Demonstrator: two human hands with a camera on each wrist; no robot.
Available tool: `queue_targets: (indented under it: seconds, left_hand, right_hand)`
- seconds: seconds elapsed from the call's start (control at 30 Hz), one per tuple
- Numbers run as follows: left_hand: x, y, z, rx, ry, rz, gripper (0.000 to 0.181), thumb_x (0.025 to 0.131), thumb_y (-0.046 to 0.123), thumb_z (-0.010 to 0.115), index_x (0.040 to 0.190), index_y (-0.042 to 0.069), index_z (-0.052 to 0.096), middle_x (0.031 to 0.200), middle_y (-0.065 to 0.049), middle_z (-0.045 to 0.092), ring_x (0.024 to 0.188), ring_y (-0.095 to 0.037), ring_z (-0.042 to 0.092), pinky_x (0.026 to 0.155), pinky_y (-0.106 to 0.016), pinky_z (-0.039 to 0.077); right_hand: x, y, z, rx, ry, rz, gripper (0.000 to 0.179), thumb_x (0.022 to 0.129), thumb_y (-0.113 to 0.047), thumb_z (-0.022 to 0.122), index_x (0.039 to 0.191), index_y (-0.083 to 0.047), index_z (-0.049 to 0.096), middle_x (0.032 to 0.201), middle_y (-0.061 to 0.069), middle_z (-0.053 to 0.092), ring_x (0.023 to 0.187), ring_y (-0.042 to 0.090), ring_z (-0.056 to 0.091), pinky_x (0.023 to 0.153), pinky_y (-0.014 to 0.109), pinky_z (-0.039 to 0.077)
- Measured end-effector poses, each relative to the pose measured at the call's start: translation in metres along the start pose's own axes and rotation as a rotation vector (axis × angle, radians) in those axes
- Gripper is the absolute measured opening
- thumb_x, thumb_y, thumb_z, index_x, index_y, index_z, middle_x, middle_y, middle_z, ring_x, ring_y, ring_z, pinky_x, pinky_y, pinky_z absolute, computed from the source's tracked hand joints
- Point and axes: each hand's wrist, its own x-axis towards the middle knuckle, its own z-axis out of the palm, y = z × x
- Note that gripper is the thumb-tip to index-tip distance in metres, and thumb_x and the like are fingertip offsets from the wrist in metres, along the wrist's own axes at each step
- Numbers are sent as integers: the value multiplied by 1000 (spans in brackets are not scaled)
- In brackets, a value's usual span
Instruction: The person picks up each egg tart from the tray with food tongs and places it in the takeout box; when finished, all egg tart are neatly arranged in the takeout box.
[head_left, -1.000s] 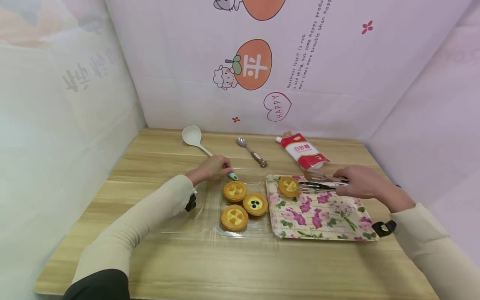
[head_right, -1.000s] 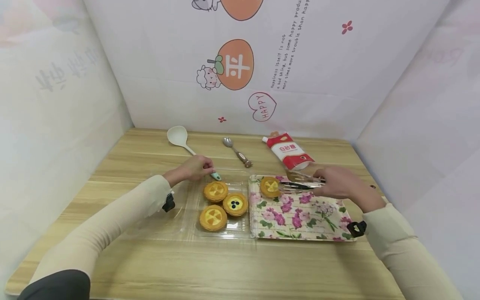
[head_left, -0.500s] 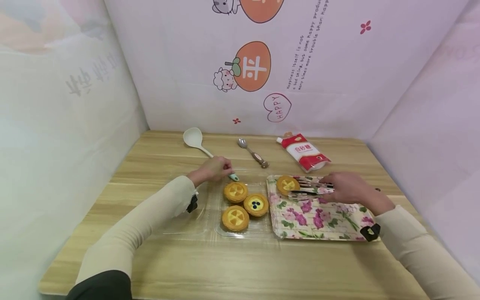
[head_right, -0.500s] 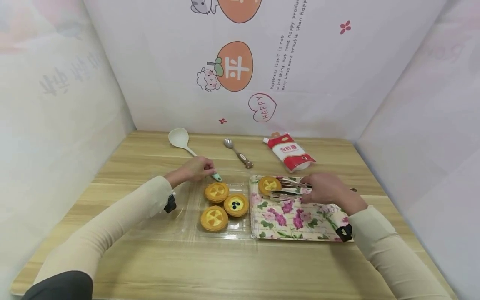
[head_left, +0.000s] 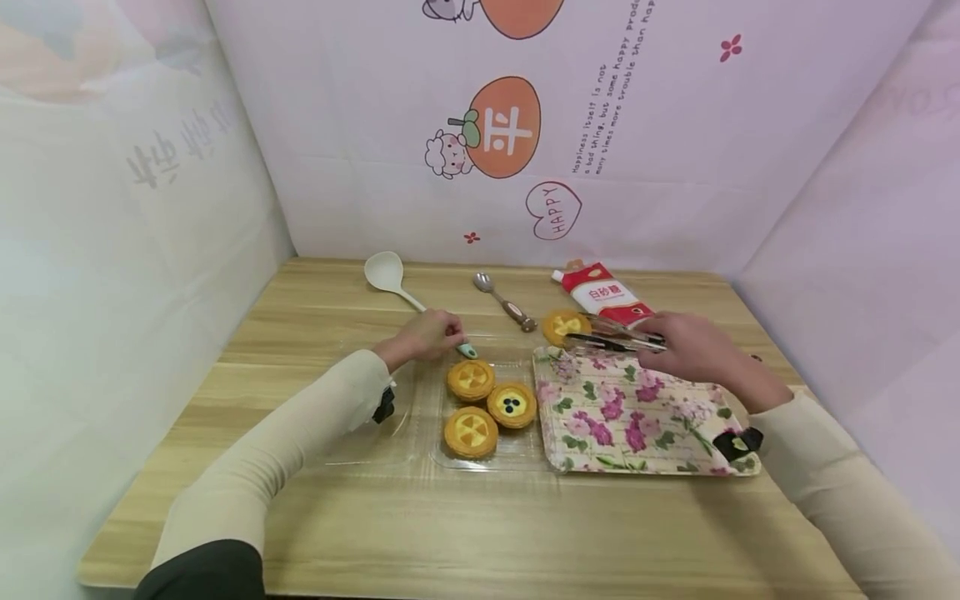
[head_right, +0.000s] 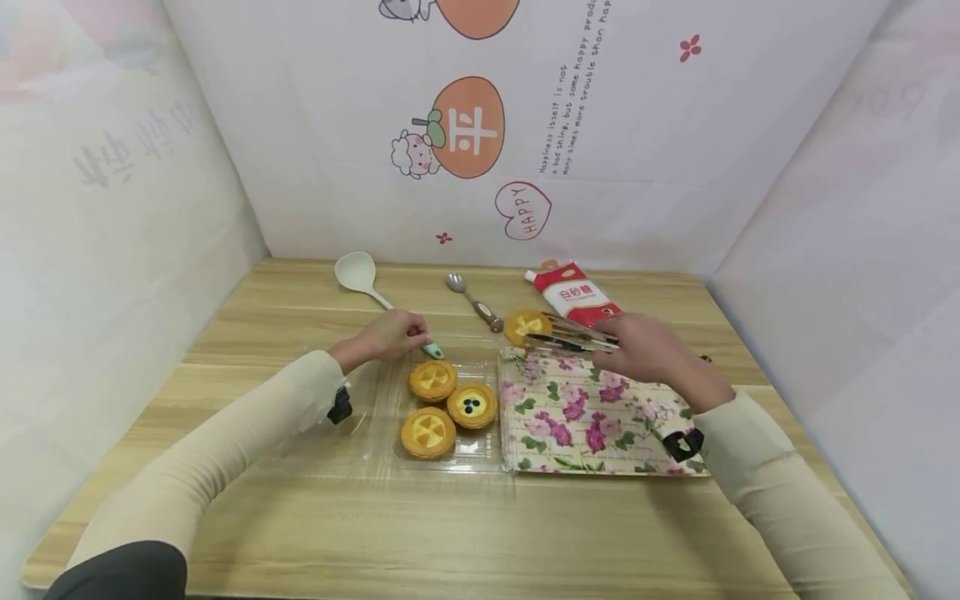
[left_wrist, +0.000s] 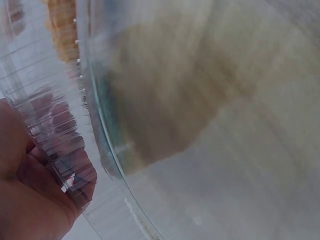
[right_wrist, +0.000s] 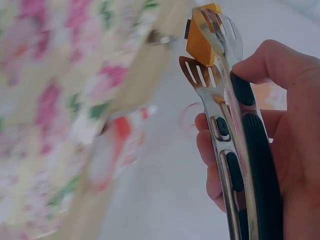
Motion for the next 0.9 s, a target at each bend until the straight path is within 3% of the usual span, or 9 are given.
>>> queue_targets:
  seconds: [0.2, 0.4, 0.67, 0.9]
  left_hand:
    - [-1, -2, 2, -12, 2, 14, 16, 95, 22, 66, 85, 10, 69, 74, 0, 64, 64, -13, 51, 60, -26, 40]
    - [3, -3, 7, -10, 11, 36, 17, 95, 23, 66, 83, 11, 68, 71, 1, 62, 62, -12, 50, 60, -26, 40]
    - [3, -3, 4, 0, 0, 24, 18, 95, 26, 66, 85, 11, 69, 73, 1, 63, 64, -13, 51, 60, -25, 40]
    - [1, -6, 0, -9, 8, -7, 20, 95, 29, 65, 85, 13, 68, 73, 1, 62, 64, -13, 51, 60, -26, 40]
  right_hand:
    - [18, -49, -17, -139, 10, -108, 41, 85, -30, 70, 118, -6, 69, 112, 16, 67, 75, 21, 61, 59, 39, 47]
    - [35, -86, -15, -297, -22, -183, 15, 82, -27, 70, 92, -16, 71, 84, 3, 61, 64, 16, 52, 51, 35, 41]
    - [48, -101, -3, -285, -58, -214, 12, 80, -25, 74, 85, -16, 68, 73, -2, 51, 59, 14, 44, 50, 31, 37]
    - [57, -104, -5, -262, -81, -196, 9, 81, -25, 73, 83, -17, 69, 76, -1, 55, 63, 14, 47, 52, 33, 41]
